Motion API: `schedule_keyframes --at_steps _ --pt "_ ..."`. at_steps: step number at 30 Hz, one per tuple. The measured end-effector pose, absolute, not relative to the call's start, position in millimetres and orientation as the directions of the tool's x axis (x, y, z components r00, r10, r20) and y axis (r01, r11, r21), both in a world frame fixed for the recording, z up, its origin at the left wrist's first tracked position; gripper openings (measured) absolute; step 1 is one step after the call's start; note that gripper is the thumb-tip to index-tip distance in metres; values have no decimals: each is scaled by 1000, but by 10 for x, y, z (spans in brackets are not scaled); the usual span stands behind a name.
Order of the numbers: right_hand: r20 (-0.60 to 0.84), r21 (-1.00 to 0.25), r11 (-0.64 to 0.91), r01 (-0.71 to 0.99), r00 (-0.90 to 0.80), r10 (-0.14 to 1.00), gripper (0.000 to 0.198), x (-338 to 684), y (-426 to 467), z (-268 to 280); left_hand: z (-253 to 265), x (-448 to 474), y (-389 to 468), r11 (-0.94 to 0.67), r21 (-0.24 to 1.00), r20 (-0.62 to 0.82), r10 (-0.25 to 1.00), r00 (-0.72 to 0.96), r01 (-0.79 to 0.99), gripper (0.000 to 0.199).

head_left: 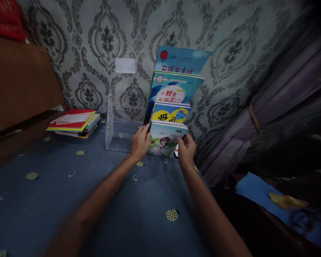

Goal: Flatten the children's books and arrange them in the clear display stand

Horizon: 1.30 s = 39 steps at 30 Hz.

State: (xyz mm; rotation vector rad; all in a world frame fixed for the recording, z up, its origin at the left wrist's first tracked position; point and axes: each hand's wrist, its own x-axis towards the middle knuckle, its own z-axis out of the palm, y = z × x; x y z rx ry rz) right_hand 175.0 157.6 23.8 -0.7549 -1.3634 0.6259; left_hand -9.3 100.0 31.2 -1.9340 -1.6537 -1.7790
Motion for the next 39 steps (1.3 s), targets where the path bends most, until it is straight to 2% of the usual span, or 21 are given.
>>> schedule_keyframes --at_steps 22,29,39 --pt "659 -752 652 98 110 744 35 1708 1505 259 423 -68 893 -396 570 702 691 -176 720 49" --pt "674 -738 662 131 97 733 41 1726 1537 227 441 -81 891 -376 572 682 711 -169 729 50" --pt "650 -760 644 91 101 753 44 1724 1550 216 433 -83 898 -354 572 672 720 -175 740 51"
